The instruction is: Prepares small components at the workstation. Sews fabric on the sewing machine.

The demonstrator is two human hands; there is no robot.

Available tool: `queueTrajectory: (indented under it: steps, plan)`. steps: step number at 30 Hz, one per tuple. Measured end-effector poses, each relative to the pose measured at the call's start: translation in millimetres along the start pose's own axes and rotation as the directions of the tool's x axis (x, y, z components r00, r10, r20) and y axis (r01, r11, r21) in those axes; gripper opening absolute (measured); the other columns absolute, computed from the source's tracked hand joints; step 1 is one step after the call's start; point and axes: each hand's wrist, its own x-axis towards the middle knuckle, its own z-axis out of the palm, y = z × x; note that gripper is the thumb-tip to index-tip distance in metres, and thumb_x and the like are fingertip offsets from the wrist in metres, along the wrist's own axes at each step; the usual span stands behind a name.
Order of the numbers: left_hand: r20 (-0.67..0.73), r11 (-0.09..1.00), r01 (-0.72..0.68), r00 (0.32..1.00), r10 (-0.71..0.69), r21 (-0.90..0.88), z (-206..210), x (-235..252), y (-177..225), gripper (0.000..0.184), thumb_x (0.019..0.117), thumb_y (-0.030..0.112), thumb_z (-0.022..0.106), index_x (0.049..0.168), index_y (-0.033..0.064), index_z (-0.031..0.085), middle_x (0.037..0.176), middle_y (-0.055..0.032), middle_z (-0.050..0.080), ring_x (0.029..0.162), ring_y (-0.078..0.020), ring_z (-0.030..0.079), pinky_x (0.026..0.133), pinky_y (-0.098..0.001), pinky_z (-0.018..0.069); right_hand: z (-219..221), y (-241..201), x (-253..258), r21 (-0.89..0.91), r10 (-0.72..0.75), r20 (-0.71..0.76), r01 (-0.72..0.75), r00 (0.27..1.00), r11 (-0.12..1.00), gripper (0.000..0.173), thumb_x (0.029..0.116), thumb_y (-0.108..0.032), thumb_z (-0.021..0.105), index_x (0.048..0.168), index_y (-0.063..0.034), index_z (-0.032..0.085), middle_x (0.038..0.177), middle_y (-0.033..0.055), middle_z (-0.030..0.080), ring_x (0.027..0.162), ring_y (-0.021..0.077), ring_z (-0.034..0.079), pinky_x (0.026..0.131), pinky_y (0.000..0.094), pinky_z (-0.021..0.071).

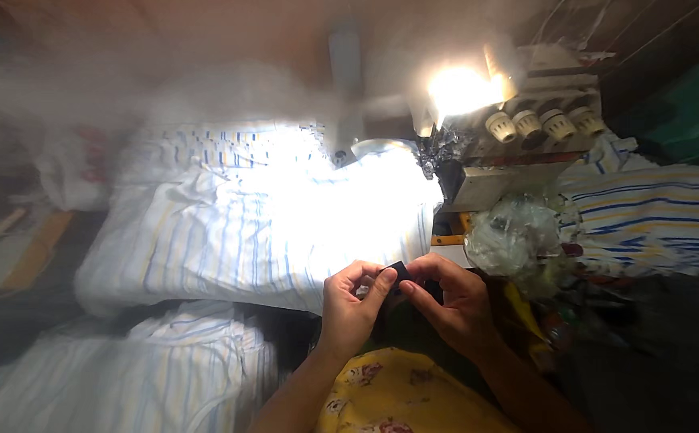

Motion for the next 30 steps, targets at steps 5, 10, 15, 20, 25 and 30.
queueTrajectory:
  steps: [5, 10, 15, 20, 25, 30]
  plan:
    - [0.001, 1.0, 0.003, 1.0, -0.003, -0.004, 2.4, -1.5, -0.6, 0.008, 0.0946, 0.005, 0.064, 0.089, 0.0027, 0.069, 0.078, 0.0085, 0.07, 0.072, 0.0049, 0.065, 0.07, -0.0137, 0.0551, 0.7, 1.8, -0.6, -0.013, -0.01, -0.003, 0.01, 1.0, 1.0, 0.018, 0.0937, -0.014, 0.065, 0.094, 0.0043, 0.067, 0.086, 0.0037, 0.069, 0.081, -0.0042, 0.063, 0.076, 0.0102, 0.0525]
    - [-0.013, 1.0, -0.004, 1.0, 0.004, 0.003, 4.8, -3.4, -0.5, 0.008, 0.0941, 0.006, 0.065, 0.089, 0.0022, 0.07, 0.079, 0.0079, 0.07, 0.072, 0.0052, 0.065, 0.071, -0.0131, 0.0553, 2.3, 2.2, -0.2, -0.022, -0.008, -0.03, 0.007, 1.0, 1.0, 0.016, 0.0934, -0.011, 0.064, 0.09, 0.0042, 0.067, 0.082, 0.0028, 0.068, 0.078, -0.0049, 0.063, 0.074, 0.0093, 0.052]
    - [-0.025, 1.0, -0.019, 1.0, 0.019, 0.0, 6.5, -3.9, -0.8, 0.009, 0.0937, 0.006, 0.065, 0.089, 0.0013, 0.071, 0.08, 0.0071, 0.07, 0.074, 0.005, 0.065, 0.072, -0.0128, 0.0553, 2.3, 2.2, -0.3, -0.004, -0.004, -0.036, 0.003, 0.999, 1.0, 0.016, 0.0938, -0.011, 0.063, 0.089, 0.0042, 0.067, 0.081, 0.0022, 0.068, 0.077, -0.005, 0.062, 0.073, 0.0095, 0.052]
    - [0.044, 0.998, -0.066, 0.997, 0.067, -0.024, 0.2, -2.4, -4.8, 0.005, 0.0896, 0.007, 0.068, 0.091, 0.0026, 0.07, 0.085, 0.0067, 0.071, 0.076, 0.0039, 0.066, 0.071, -0.0139, 0.0557, -4.1, 2.2, -0.2, 0.039, 0.005, 0.02, -0.006, 1.0, 0.999, 0.016, 0.0943, -0.011, 0.063, 0.089, 0.0028, 0.067, 0.081, 0.001, 0.068, 0.077, -0.0058, 0.062, 0.073, 0.0092, 0.052]
    - [0.269, 0.978, -0.205, 0.945, 0.187, 0.04, -17.4, 4.4, -11.6, 0.01, 0.0872, 0.018, 0.071, 0.086, 0.0079, 0.07, 0.088, 0.0052, 0.072, 0.091, 0.0022, 0.065, 0.082, -0.0148, 0.053, -14.5, -2.5, -1.7, 0.046, -0.053, 0.167, 0.046, 0.985, 0.998, 0.015, 0.0936, -0.011, 0.063, 0.088, 0.0031, 0.065, 0.078, 0.0054, 0.065, 0.075, -0.0045, 0.059, 0.07, 0.0071, 0.0472]
    - [0.131, 0.966, -0.233, 0.967, 0.218, 0.111, -35.2, 22.9, -5.4, 0.01, 0.0878, 0.031, 0.073, 0.085, 0.021, 0.072, 0.119, 0.0113, 0.067, 0.105, 0.006, 0.061, 0.084, -0.0129, 0.0527, -18.2, 23.9, 0.3, 0.128, 0.057, -0.071, -0.047, 0.996, 0.991, 0.035, 0.0992, -0.036, 0.064, 0.12, -0.0071, 0.063, 0.121, -0.0005, 0.066, 0.118, 0.0044, 0.06, 0.101, 0.0256, 0.051]
